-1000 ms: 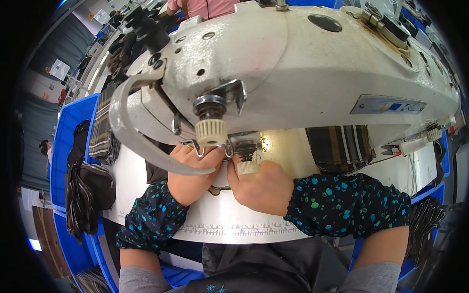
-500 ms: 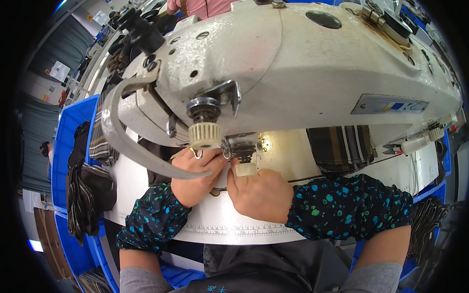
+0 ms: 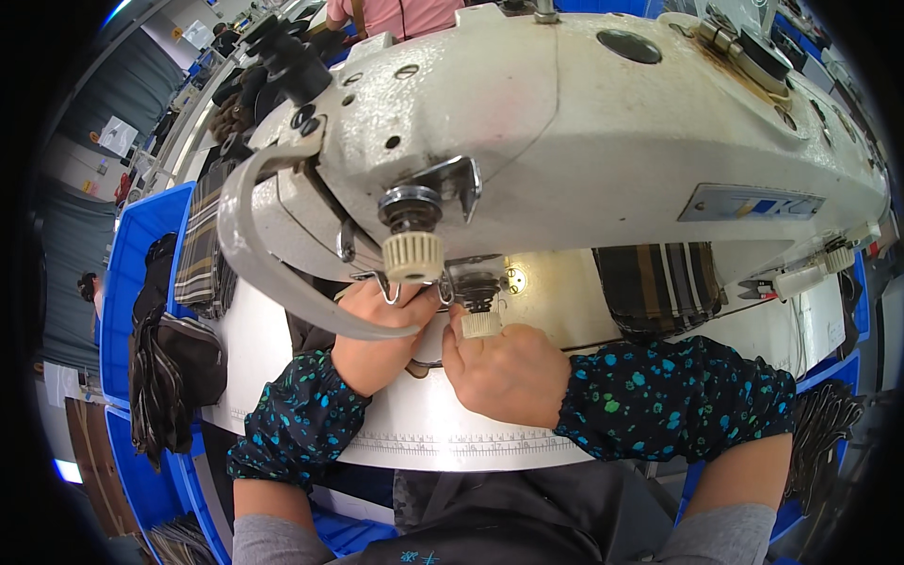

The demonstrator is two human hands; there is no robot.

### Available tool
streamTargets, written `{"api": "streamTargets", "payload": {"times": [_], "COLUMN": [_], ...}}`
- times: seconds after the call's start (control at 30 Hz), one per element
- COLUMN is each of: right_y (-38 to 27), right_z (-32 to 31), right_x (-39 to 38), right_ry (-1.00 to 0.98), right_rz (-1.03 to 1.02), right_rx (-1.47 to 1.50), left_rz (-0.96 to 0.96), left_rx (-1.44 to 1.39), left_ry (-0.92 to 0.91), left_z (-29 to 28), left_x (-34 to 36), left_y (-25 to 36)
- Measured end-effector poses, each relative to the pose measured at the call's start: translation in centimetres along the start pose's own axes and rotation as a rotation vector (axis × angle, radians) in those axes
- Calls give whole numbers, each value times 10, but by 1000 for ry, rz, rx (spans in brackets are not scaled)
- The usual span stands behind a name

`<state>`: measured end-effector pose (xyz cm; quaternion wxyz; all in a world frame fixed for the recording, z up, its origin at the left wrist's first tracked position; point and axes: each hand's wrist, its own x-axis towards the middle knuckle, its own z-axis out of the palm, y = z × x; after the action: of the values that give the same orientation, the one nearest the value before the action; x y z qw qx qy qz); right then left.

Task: Sewing parts of a leather or fabric clutch bag using an industrial sewing machine.

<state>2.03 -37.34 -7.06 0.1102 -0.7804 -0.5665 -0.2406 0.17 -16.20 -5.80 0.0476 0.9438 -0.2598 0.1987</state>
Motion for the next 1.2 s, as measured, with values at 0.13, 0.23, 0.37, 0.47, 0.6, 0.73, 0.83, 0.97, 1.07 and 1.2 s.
{"api": "streamTargets", "payload": {"times": [0.13, 0.23, 0.37, 0.47, 0.6, 0.73, 0.83, 0.97, 1.07, 1.2], "right_y": [0, 2, 0, 0, 4, -1, 0, -6, -4, -2], "right_z": [0, -2, 5, 6, 3, 5, 2, -3, -4, 0], "right_x": [0, 0, -2, -2, -1, -3, -2, -4, -2, 2], "right_ry": [13, 5, 3, 15, 132, 116, -29, -48, -22, 25], "right_rz": [-2, -17, 19, 26, -81, -150, -260, -276, -291, -310], "right_rx": [1, -23, 46, 97, 54, -35, 100, 82, 41, 53], "left_rz": [-13, -78, -155, -160, -237, -572, -529, -481, -430, -244], "left_rx": [-22, -68, -93, -136, -652, -849, -837, -750, -626, -171], "left_ry": [-45, -166, -202, -274, -354, -487, -350, -291, -307, -156], "left_z": [-7, -18, -30, -35, -43, -41, -28, -33, -33, -33], "left_x": [1, 1, -1, 7, 18, 13, 3, 11, 12, 5], "left_y": [-1, -8, -7, -5, -5, -2, 6, 11, 8, 17]}}
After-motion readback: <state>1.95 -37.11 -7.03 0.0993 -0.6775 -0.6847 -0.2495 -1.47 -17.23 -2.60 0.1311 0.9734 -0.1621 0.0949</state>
